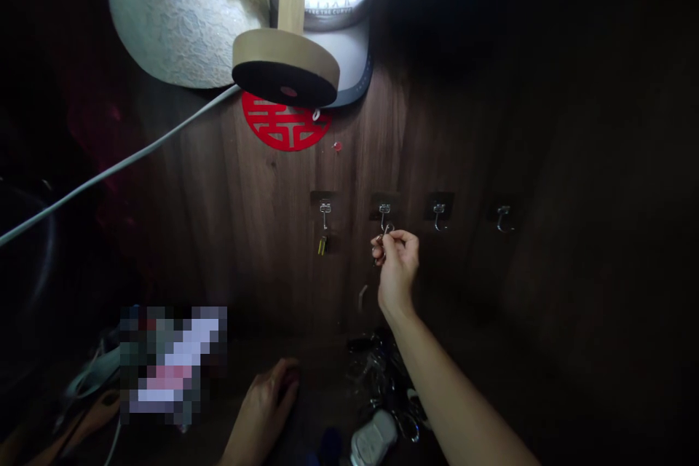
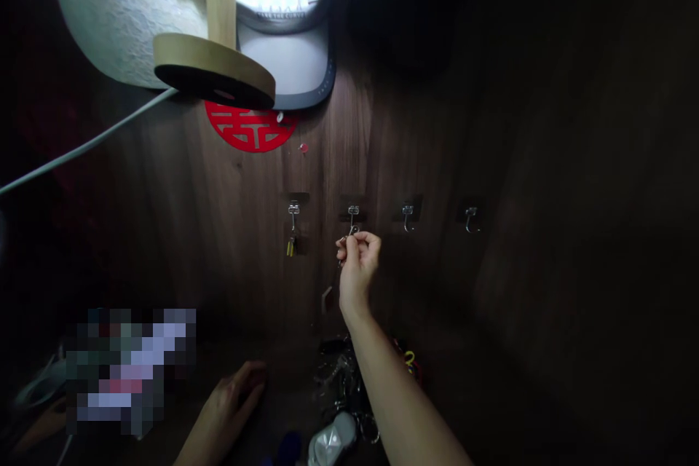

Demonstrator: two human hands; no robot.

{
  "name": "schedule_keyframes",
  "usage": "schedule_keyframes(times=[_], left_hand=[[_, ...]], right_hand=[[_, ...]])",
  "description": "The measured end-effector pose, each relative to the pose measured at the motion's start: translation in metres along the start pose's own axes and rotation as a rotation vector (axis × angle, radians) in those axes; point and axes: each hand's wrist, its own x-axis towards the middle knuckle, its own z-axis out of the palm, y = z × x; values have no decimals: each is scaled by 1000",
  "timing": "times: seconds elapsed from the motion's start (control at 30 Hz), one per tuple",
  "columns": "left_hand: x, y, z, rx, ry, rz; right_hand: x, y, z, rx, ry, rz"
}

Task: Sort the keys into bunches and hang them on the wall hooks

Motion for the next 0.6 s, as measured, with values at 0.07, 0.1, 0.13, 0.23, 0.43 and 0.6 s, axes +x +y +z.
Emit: schedule_keyframes(times=[0.07, 0.1, 0.13, 0.23, 0.43, 0.6], left_hand=[[1, 1, 1, -3, -4, 15], [1, 1, 2, -2, 3, 26], [1, 2, 2, -1, 12, 36], [1, 2, 3, -3, 21, 45], [1, 5, 0, -3, -11, -5], [1, 6, -1, 5, -18, -2]], right_hand=[[8, 2, -10, -21, 27, 17], [11, 4, -13, -37, 19, 41], [14, 5, -16, -52, 1, 71], [18, 10, -23, -81, -37, 124], [18, 10, -22, -71, -87, -14], [20, 20, -24, -123, -111, 55]])
